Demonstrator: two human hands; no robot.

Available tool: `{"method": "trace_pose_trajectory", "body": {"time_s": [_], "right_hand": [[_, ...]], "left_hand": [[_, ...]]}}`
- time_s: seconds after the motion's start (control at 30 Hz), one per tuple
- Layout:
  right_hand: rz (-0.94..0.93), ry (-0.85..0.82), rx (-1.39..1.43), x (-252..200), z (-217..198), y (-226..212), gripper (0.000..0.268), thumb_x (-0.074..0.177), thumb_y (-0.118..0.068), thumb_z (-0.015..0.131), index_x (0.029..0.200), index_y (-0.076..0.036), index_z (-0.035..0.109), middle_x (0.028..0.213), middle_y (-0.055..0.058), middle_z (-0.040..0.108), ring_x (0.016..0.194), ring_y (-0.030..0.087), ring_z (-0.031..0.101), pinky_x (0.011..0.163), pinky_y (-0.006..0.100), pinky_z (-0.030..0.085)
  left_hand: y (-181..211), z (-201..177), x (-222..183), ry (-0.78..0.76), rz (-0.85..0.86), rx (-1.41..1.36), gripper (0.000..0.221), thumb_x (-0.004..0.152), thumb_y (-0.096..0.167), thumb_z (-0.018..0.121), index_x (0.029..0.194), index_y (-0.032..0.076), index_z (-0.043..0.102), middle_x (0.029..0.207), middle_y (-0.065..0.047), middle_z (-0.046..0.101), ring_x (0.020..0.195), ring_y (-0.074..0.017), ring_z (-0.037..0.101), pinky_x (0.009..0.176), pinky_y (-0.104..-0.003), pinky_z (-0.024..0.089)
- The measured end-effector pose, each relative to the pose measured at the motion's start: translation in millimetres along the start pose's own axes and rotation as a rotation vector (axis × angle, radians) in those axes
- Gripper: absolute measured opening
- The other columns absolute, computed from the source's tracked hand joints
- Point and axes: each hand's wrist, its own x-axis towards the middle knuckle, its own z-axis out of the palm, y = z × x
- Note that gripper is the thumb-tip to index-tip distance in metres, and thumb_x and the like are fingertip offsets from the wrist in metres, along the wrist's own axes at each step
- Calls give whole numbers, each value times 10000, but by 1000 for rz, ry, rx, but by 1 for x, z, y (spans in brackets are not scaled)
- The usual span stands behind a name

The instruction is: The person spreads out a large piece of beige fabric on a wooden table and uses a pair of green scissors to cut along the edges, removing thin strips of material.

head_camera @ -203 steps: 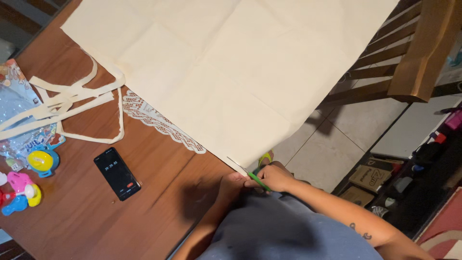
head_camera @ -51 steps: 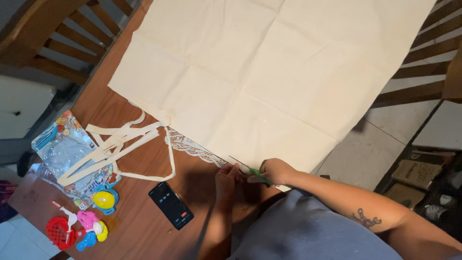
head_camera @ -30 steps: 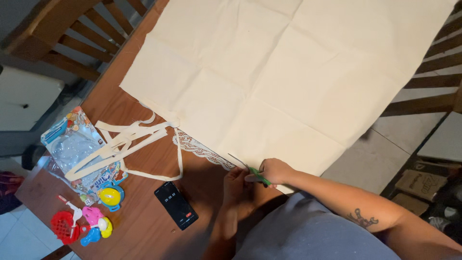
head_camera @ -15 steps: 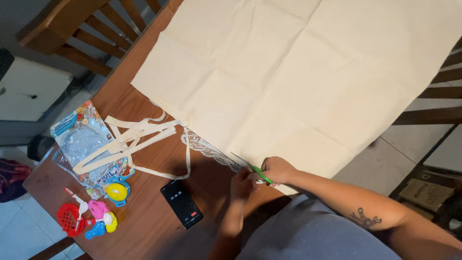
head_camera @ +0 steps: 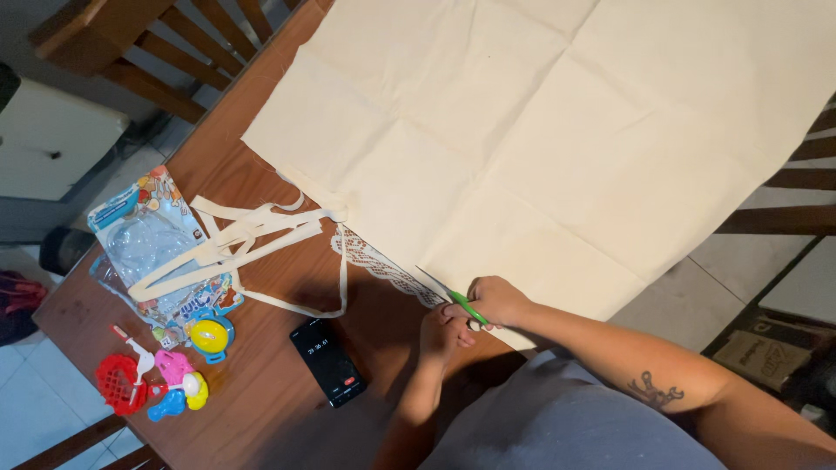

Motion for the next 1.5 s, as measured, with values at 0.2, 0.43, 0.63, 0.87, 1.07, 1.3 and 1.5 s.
{"method": "trace_pose_trajectory", "body": {"time_s": [0.2,0.43,0.63,0.87,1.07,1.3,1.5], "right_hand": [[24,-38,-82,-7,-7,-31,313,744,-389,667,581,-127,717,456,41,615,407,160,622,507,301,521],[48,23,-29,6,0,-26,292,771,-297,654,635,-52,738,439,78,594,384,175,618,478,300,536],[35,-11,-153,23,3,-27,293,760,-344,621,664,-105,761,480,55,649,425,170,667,520,317,567],[14,25,-162,19,3,-40,345,765,-351,618,753,-52,791,493,100,653,447,219,684,556,371,584],[-19,56,-226,46,-1,-33,379,798,-369,606,912,-67,804,585,140,698,589,292,736,692,418,601],[-10,56,-220,50,8,-40,358,755,-396,620,931,-143,804,515,71,675,522,222,726,640,390,613],[-35,129,-256,65,8,-41,376,792,-449,610,875,-151,824,487,79,649,682,351,751,695,444,584]], "left_hand": [[14,2,-8,-9,47,62,363,876,249,630,557,77,643,512,-124,676,507,-175,724,570,-256,598],[-16,4,10,-38,59,100,357,883,257,591,577,89,672,529,-111,685,491,-160,703,538,-227,571],[-1,3,-3,-58,120,-71,217,921,176,638,828,1,727,526,-172,655,509,-221,709,567,-288,613],[-22,5,10,-48,102,-150,158,943,149,691,923,-7,691,522,-142,644,463,-217,696,513,-303,619],[-40,6,22,-48,108,-174,157,943,114,692,1010,-28,684,529,-169,637,457,-241,695,496,-336,628],[-32,8,16,-14,87,-171,191,945,129,719,996,-47,662,514,-167,644,453,-250,700,483,-347,632],[-31,7,16,-18,88,-96,140,937,116,708,891,-14,728,504,-148,642,458,-232,703,491,-305,626]]}}
